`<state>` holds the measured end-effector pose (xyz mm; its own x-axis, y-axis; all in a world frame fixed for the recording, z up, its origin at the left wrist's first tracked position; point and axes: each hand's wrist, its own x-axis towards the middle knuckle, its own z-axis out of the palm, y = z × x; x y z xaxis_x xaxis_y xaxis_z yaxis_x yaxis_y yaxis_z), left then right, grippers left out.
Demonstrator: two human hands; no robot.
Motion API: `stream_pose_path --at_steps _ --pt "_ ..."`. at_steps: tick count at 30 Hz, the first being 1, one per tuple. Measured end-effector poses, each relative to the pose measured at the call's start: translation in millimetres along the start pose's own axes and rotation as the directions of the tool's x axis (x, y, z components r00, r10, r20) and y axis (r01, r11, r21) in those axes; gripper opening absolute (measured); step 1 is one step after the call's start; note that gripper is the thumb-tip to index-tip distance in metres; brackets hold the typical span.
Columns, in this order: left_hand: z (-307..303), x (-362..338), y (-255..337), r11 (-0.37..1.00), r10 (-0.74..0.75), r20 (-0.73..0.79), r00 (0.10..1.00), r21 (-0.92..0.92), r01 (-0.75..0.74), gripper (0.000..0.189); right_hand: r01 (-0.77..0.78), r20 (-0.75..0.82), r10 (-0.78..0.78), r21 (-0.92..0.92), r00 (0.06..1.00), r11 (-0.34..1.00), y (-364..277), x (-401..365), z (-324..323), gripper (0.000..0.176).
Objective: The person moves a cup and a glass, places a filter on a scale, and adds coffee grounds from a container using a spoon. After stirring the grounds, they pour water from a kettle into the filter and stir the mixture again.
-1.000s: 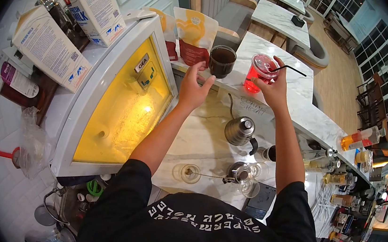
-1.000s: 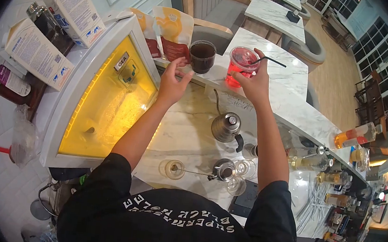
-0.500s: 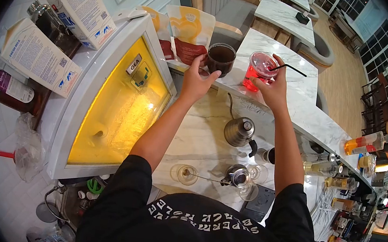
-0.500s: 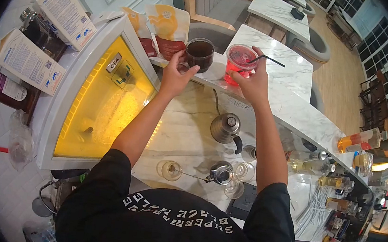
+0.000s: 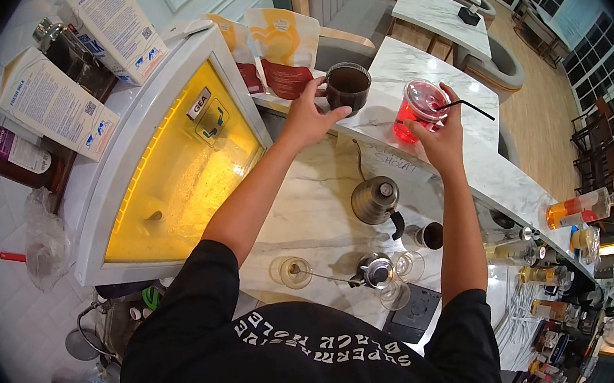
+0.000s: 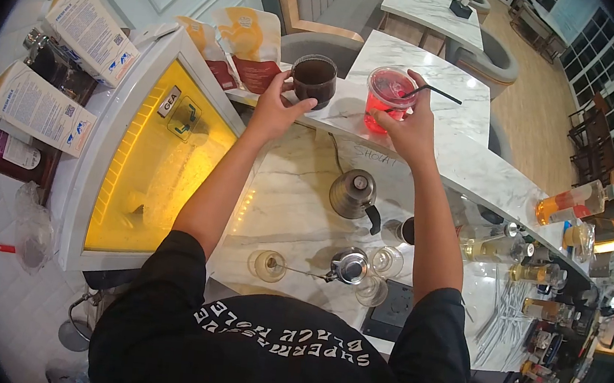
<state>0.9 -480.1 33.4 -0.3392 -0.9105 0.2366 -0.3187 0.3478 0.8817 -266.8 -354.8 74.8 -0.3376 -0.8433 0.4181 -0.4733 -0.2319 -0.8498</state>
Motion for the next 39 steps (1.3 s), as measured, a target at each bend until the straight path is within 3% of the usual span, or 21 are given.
stream_pose_path --at_steps 6,18,21,24,36,39 --pt "-3 21 7 0.998 0.040 0.133 0.990 0.046 -0.047 0.102 -0.030 0.001 0.030 -0.008 1.000 1.000 -5 -12 -21 0.097" --pt "23 12 17 0.999 0.030 0.183 0.983 0.030 -0.036 0.109 -0.009 -0.025 0.009 0.002 1.000 1.000 -15 -27 -53 0.097" --pt "30 7 21 0.996 0.025 0.150 0.988 0.076 -0.037 0.097 -0.002 -0.046 0.003 0.021 0.999 1.000 -10 -33 -60 0.099" --pt "33 6 28 0.996 -0.002 0.164 0.986 0.085 -0.012 0.109 0.003 -0.046 0.000 0.050 0.999 0.999 -7 -35 -67 0.100" --pt "32 -8 43 0.987 0.008 0.118 0.993 0.157 -0.026 0.099 0.003 -0.076 0.002 0.063 0.997 0.998 -13 -48 -84 0.102" --pt "6 -13 54 0.957 0.122 0.013 0.992 0.264 -0.121 0.089 0.003 -0.067 0.003 0.085 0.998 0.996 -22 -50 -83 0.102"
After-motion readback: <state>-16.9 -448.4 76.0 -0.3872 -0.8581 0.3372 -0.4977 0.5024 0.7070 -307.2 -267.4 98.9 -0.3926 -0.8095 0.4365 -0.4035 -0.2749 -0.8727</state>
